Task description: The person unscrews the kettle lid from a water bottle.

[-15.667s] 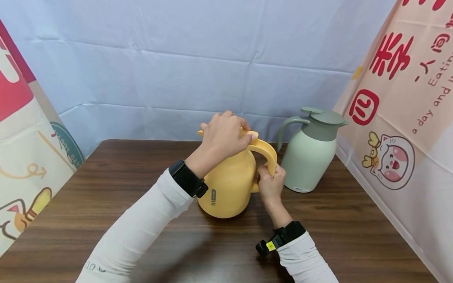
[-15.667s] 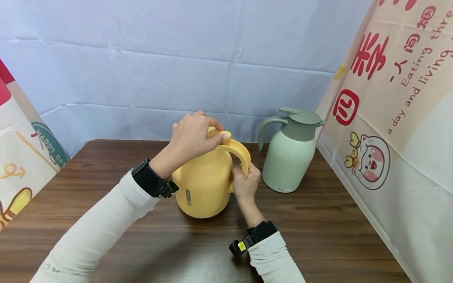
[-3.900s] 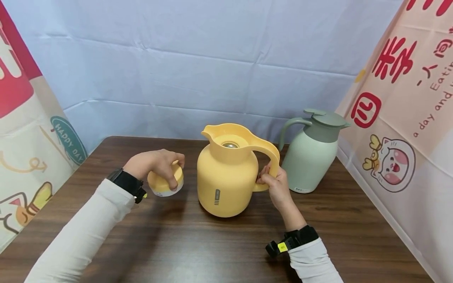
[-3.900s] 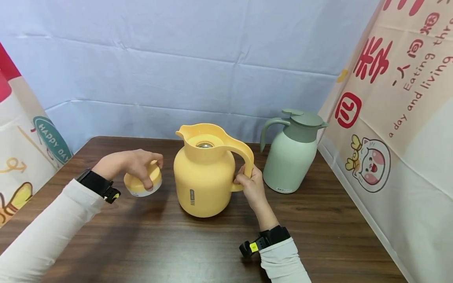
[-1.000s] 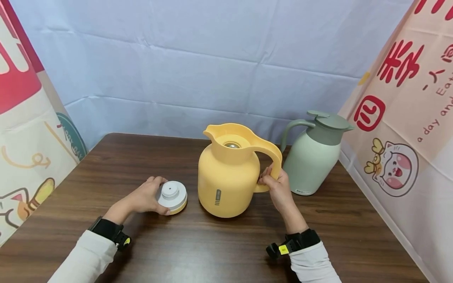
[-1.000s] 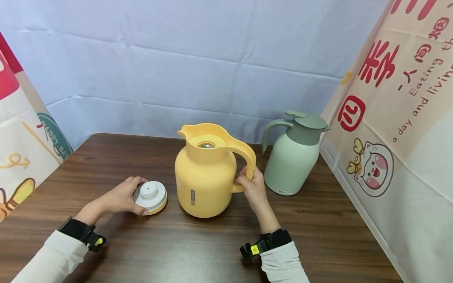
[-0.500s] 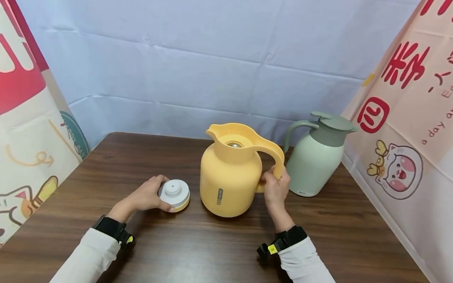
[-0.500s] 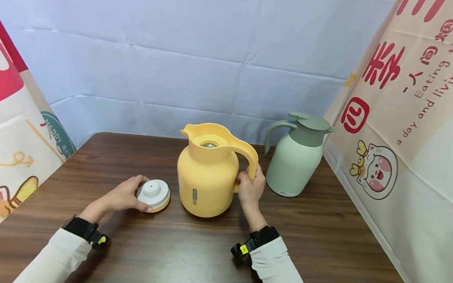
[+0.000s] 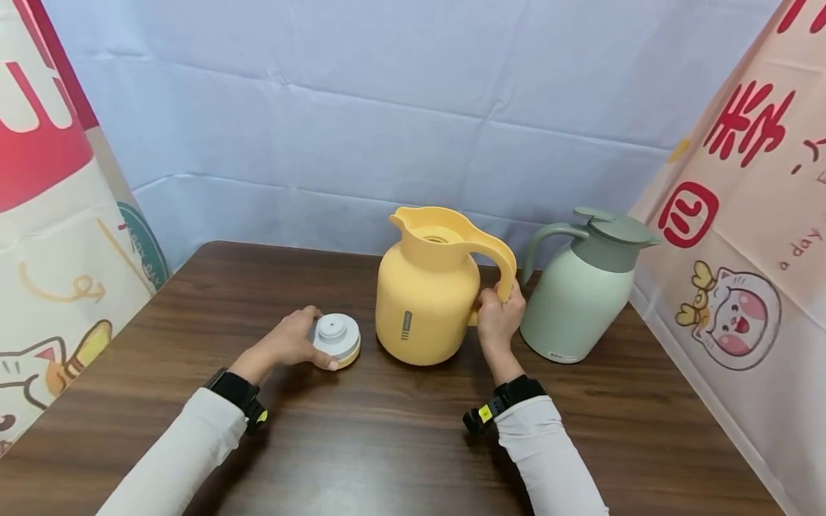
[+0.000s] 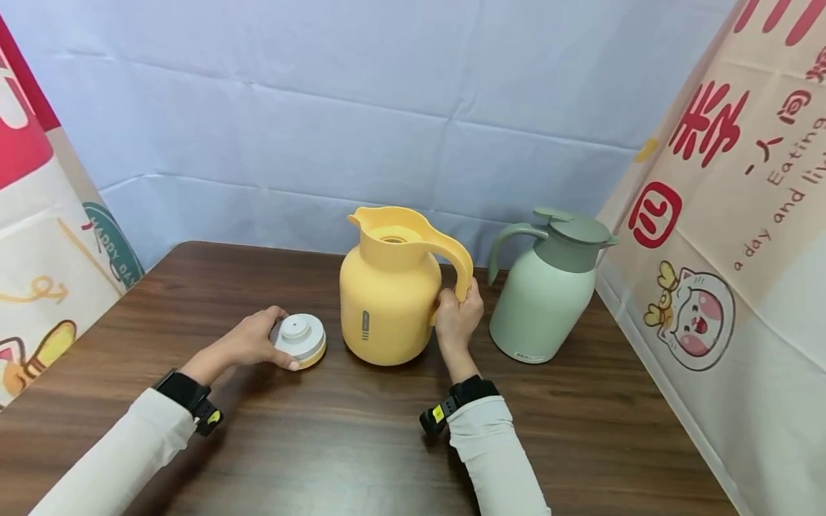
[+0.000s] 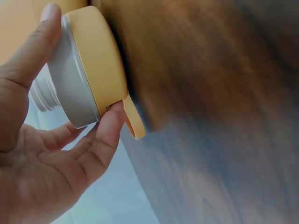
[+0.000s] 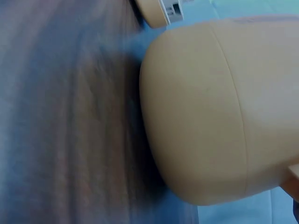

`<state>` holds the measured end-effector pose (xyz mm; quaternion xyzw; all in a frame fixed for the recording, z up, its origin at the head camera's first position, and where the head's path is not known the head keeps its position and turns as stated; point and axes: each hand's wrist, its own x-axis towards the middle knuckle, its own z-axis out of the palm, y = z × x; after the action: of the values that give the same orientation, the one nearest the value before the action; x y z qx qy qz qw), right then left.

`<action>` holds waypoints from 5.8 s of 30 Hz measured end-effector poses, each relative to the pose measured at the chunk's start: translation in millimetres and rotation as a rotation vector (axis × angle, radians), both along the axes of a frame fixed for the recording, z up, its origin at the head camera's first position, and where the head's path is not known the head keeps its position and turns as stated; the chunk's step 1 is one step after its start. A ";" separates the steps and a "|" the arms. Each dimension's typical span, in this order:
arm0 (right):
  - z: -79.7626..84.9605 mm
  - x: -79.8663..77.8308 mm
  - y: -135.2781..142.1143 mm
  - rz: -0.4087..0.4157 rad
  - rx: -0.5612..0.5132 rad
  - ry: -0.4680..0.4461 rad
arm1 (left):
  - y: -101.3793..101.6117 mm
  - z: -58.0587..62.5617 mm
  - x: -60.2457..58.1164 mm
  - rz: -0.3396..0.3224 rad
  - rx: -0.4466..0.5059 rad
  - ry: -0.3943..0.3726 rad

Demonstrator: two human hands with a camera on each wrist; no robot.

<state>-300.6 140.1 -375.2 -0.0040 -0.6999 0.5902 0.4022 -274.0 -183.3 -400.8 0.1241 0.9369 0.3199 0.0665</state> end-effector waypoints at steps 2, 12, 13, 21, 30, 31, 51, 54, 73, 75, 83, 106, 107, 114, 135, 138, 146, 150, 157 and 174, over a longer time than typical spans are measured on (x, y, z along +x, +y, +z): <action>-0.5 -7.3 -0.3 -0.029 0.007 0.006 | 1.9 0.0 -4.9 0.005 0.006 0.006; 2.3 -37.4 -1.0 -0.069 -0.019 -0.004 | 19.9 -4.0 -33.4 0.073 0.031 0.047; 2.6 -40.5 -0.9 -0.073 -0.026 -0.003 | 21.4 -3.7 -36.9 0.078 0.030 0.046; 2.0 -58.5 -3.5 -0.104 -0.057 -0.017 | 28.4 -5.9 -60.0 0.135 0.025 0.030; 6.5 -74.0 0.0 -0.110 -0.064 -0.070 | 38.4 -9.1 -84.7 0.292 0.107 0.037; 6.7 -74.9 0.1 -0.111 -0.063 -0.074 | 39.5 -9.6 -86.9 0.310 0.116 0.042; 4.1 -93.0 -0.3 -0.138 0.022 -0.141 | 56.4 -12.6 -104.2 0.381 0.171 0.059; 4.0 -93.4 0.5 -0.109 0.035 -0.158 | 55.5 -13.4 -104.7 0.389 0.175 0.060; 40.1 -62.1 33.5 0.193 0.520 -0.577 | 54.5 9.0 -87.1 0.291 -0.015 0.039; 46.8 -55.9 38.9 0.245 0.592 -0.605 | 51.1 12.5 -82.7 0.254 -0.074 0.050; 57.1 -34.2 48.0 0.248 0.769 -0.637 | 41.4 22.0 -65.3 0.138 -0.222 0.149; 39.9 -33.5 63.3 0.021 0.378 -0.335 | 59.9 17.2 -41.4 0.046 -0.279 0.197; 39.8 -34.9 64.0 0.030 0.368 -0.346 | 59.5 16.0 -41.5 0.048 -0.278 0.196; 37.8 -41.3 72.7 0.124 0.357 -0.440 | 57.4 8.8 -39.3 0.016 -0.266 0.202; 32.9 -15.2 56.1 0.146 0.278 -0.295 | 54.7 4.1 -28.9 0.007 -0.251 0.213; 31.9 -5.1 50.0 0.148 0.208 -0.263 | 53.3 4.4 -25.0 0.001 -0.241 0.222; 26.7 13.4 51.1 0.080 0.180 -0.202 | 49.2 2.5 -13.7 -0.033 -0.244 0.250; 27.1 20.9 55.4 0.020 0.123 -0.148 | 47.3 3.7 -7.3 -0.050 -0.249 0.264; 31.2 32.2 65.4 -0.043 -0.005 -0.105 | 42.5 6.1 2.4 -0.068 -0.229 0.275; 31.5 62.5 62.5 0.135 -0.220 0.026 | 23.8 1.4 15.8 -0.079 -0.230 0.283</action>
<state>-238.1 202.6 -343.8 0.0065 -0.6243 0.6891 0.3679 -258.1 -159.5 -399.4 0.1960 0.9618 0.1869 -0.0397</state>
